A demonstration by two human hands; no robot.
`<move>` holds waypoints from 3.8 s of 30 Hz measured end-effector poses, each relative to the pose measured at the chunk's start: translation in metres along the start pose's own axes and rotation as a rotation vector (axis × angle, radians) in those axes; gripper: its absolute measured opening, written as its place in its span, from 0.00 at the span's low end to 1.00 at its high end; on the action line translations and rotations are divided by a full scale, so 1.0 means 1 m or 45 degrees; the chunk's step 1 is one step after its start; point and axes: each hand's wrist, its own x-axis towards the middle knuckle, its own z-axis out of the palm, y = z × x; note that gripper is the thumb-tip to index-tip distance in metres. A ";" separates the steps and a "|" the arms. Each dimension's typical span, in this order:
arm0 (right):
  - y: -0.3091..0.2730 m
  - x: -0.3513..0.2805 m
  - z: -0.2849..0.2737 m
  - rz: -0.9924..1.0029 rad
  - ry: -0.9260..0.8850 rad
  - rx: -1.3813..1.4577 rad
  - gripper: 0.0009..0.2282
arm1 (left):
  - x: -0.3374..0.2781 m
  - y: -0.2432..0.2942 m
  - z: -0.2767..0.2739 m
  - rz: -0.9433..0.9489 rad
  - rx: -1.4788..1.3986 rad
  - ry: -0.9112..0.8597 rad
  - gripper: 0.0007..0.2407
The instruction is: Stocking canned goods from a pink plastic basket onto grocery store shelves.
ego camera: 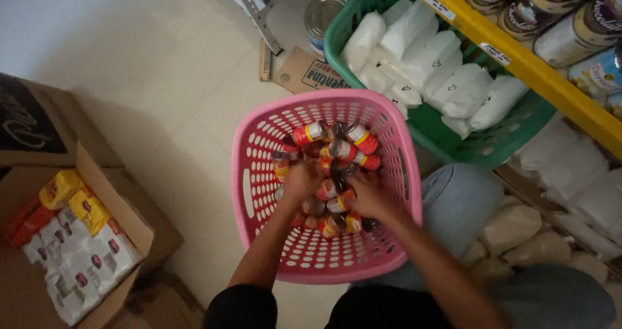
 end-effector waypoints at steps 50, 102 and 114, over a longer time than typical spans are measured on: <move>-0.028 -0.225 -0.209 -0.701 1.461 0.784 0.34 | -0.149 0.336 -0.029 1.385 -1.308 -0.412 0.32; -0.024 -0.363 -0.513 -0.114 1.814 -0.915 0.29 | -0.071 0.757 -0.057 1.819 -0.336 0.372 0.23; -0.024 -0.351 -0.511 -0.014 1.861 -1.002 0.29 | -0.087 0.752 -0.060 1.719 -0.556 0.181 0.28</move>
